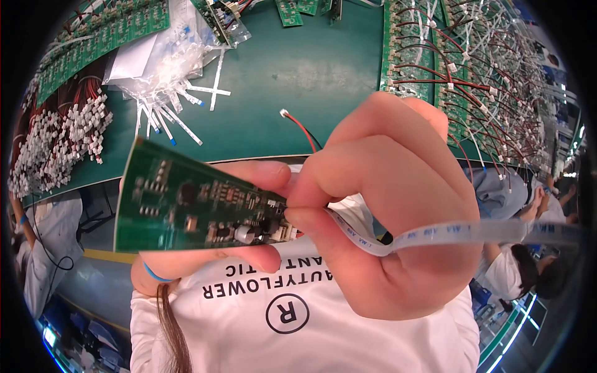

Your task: The person connects ribbon cables and wire harnesses into the ports of circuit boards by hand and places the assembled boards on the worktable.

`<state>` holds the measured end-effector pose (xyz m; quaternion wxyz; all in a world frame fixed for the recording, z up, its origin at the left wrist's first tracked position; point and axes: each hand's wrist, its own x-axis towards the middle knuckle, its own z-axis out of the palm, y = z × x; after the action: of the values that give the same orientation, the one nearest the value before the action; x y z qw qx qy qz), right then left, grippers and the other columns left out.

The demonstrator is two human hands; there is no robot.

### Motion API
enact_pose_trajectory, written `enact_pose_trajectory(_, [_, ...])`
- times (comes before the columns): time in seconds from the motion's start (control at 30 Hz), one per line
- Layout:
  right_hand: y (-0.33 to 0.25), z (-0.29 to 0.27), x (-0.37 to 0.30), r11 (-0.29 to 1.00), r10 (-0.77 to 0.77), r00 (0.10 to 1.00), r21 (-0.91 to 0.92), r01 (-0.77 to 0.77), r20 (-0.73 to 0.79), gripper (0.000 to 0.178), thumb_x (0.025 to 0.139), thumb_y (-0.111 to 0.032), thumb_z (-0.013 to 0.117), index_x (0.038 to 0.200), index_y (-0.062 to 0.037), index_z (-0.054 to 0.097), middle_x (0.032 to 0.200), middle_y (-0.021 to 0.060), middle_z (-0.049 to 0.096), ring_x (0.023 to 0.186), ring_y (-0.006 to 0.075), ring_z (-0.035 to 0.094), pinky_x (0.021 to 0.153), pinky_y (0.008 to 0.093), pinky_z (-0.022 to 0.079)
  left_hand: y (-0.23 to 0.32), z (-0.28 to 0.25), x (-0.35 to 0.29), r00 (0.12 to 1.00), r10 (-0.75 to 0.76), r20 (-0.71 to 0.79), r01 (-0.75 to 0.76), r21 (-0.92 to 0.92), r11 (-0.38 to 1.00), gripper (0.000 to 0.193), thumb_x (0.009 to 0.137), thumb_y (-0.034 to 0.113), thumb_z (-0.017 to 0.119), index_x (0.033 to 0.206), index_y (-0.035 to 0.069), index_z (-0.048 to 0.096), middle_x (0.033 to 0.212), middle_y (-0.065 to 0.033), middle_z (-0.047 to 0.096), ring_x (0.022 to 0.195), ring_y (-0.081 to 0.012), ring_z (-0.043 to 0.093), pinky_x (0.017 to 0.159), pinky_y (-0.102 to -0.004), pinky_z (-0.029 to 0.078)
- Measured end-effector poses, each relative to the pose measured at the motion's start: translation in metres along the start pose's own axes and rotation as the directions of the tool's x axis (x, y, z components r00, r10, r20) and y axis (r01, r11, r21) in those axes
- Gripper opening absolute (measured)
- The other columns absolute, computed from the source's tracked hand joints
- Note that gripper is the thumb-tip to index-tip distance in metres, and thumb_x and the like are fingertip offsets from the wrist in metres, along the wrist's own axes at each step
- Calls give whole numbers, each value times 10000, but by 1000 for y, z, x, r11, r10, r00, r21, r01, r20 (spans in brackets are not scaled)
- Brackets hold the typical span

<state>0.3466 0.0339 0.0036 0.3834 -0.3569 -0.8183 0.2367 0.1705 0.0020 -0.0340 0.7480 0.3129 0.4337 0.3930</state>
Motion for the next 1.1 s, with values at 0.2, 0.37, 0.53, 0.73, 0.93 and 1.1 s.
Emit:
enact_pose_trajectory(0.2, [-3, 3, -7, 977, 212, 976, -1, -212, 50, 248, 481, 93, 598, 671, -57, 544, 629, -2, 525, 552, 151, 460, 587, 274, 304, 1, -17, 15, 849, 397, 349, -515, 376, 770, 655, 470, 235, 822, 969, -57, 515, 863, -112, 607, 749, -165, 587, 677, -278, 474])
enact_pose_trajectory(0.37, [2, 2, -8, 970, 236, 967, 40, -241, 96, 236, 514, 84, 605, 691, -61, 547, 636, 2, 517, 571, 153, 465, 615, 279, 297, -5, -11, 20, 842, 465, 275, -531, 261, 806, 452, 511, 134, 794, 877, -40, 594, 865, -143, 623, 746, -185, 614, 677, -285, 494])
enact_pose_trajectory(0.53, [6, 7, -10, 941, 313, 945, 104, -322, 92, 205, 573, 73, 610, 697, -78, 548, 636, 2, 523, 580, 149, 480, 622, 279, 302, -4, -7, 18, 935, 334, 122, -347, 116, 930, 239, 555, -3, 742, 778, -21, 658, 843, -153, 638, 734, -200, 635, 668, -280, 506])
enact_pose_trajectory(0.73, [15, 6, -7, 915, 353, 930, 172, -366, 103, 145, 609, 38, 635, 681, -59, 556, 623, 20, 525, 567, 152, 489, 594, 259, 335, 1, -3, 24, 944, 320, 83, -329, 145, 933, 196, 582, -7, 724, 762, -35, 652, 811, -134, 643, 781, -200, 626, 721, -278, 489])
enact_pose_trajectory(0.93, [40, 3, -6, 677, 387, 898, 598, -430, 208, 221, 676, 2, 665, 885, 8, 595, 723, 20, 561, 668, 81, 507, 590, 205, 397, -10, -14, 36, 972, 181, 152, -146, -216, 965, 362, 710, -21, 617, 1055, -77, 526, 934, -181, 606, 860, -239, 605, 740, -301, 495])
enact_pose_trajectory(1.1, [94, 15, 6, 738, 675, 673, 261, -623, -303, 306, 769, -184, 612, 966, 37, 534, 852, 65, 546, 664, 89, 519, 575, 230, 422, -1, -12, 42, 978, -190, 86, 195, -63, 979, 402, 809, -3, 497, 1195, -63, 400, 924, -155, 607, 805, -193, 611, 696, -255, 510])
